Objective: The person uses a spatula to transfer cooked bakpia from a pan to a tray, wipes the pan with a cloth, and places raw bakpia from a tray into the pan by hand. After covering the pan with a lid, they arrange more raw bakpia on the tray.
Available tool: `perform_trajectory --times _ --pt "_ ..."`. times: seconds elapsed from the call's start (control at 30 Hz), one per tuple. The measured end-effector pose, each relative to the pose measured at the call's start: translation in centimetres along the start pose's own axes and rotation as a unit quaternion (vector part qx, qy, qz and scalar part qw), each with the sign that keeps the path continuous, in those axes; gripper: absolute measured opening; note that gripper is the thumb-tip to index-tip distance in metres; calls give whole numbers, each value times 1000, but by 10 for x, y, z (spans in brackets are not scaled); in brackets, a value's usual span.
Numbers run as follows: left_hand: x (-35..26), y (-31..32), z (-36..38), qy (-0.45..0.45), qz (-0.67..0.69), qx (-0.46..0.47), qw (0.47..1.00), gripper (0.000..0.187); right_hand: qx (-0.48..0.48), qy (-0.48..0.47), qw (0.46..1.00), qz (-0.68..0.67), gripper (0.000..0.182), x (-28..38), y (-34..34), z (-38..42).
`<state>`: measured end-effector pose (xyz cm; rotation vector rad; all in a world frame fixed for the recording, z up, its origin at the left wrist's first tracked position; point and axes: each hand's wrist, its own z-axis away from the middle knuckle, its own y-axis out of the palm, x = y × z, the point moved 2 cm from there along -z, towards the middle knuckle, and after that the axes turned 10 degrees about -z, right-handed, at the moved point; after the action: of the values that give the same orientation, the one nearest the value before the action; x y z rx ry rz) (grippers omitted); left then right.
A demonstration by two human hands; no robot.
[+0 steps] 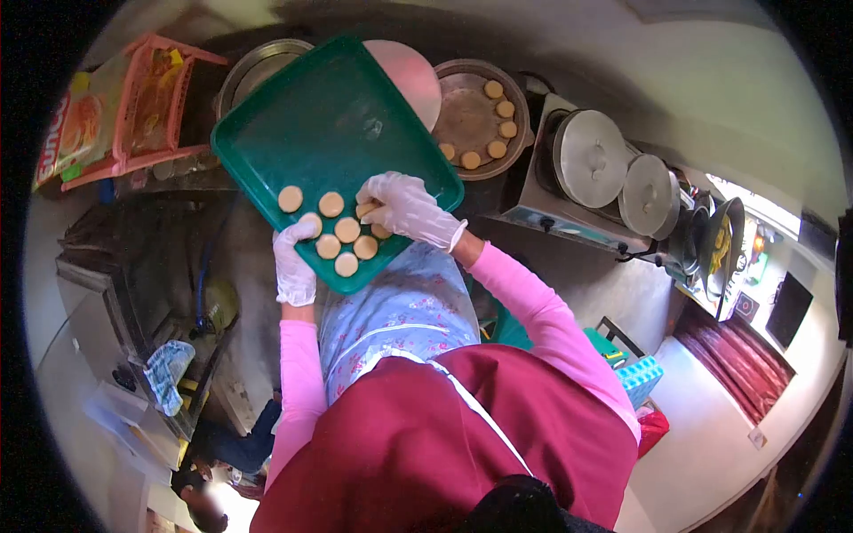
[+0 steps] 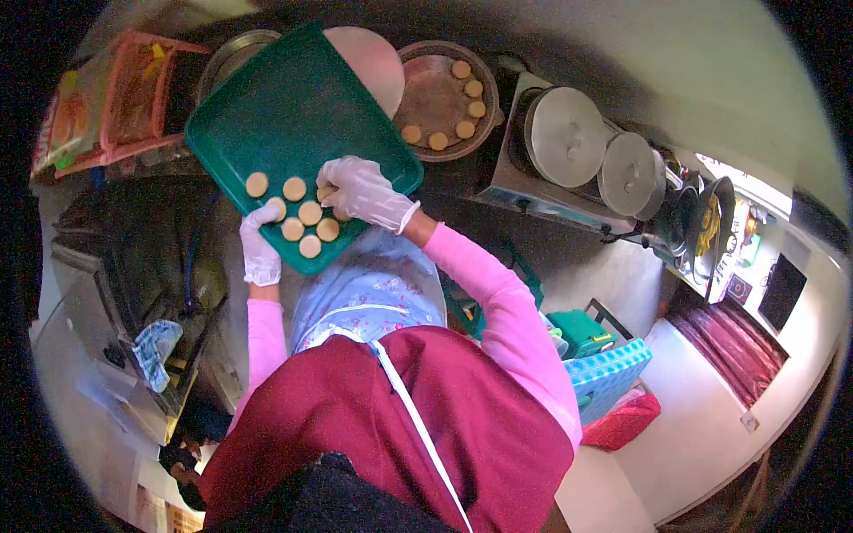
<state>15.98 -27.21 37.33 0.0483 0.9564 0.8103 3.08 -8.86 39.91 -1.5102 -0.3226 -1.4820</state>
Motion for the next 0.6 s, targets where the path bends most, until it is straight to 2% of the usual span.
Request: perform_trajectory --times 0.03,0.07,0.1,0.13,0.17,0.2,0.23,0.3,0.37,0.43,0.53,0.6 --pt "4 -8 -3 4 -1 -9 1000 49 -23 -2 1000 8 33 7 -11 -1" --pt "9 -19 -3 0 -8 -29 1000 50 -97 14 991 -88 38 13 -32 6" --pt "7 -24 -1 4 2 -28 1000 50 -168 48 958 -226 42 6 -48 8" --pt "4 -27 1 6 12 -28 1000 51 -217 52 964 -145 38 16 -83 10" --pt "1 -29 4 9 23 -28 999 51 -292 2 957 11 32 -20 -107 6" --pt "-1 -30 7 6 21 -31 999 51 -320 6 947 -32 30 -31 -133 1" --pt "-5 -30 10 5 20 -34 999 51 -406 43 911 56 33 -68 -153 -9" --pt "-13 -24 15 1 28 -30 999 50 -414 110 901 64 36 -127 -174 -24" --pt "-8 -31 11 4 25 -44 999 51 -392 65 910 121 32 -166 -184 -39" --pt "-2 -37 9 6 25 -49 998 51 -366 62 913 168 25 -175 -183 -50" --pt "1 -36 7 12 31 -43 999 51 -349 5 902 256 19 -194 -185 -64" --pt "-1 -29 11 16 30 -48 998 51 -338 -41 849 403 18 -210 -191 -73"
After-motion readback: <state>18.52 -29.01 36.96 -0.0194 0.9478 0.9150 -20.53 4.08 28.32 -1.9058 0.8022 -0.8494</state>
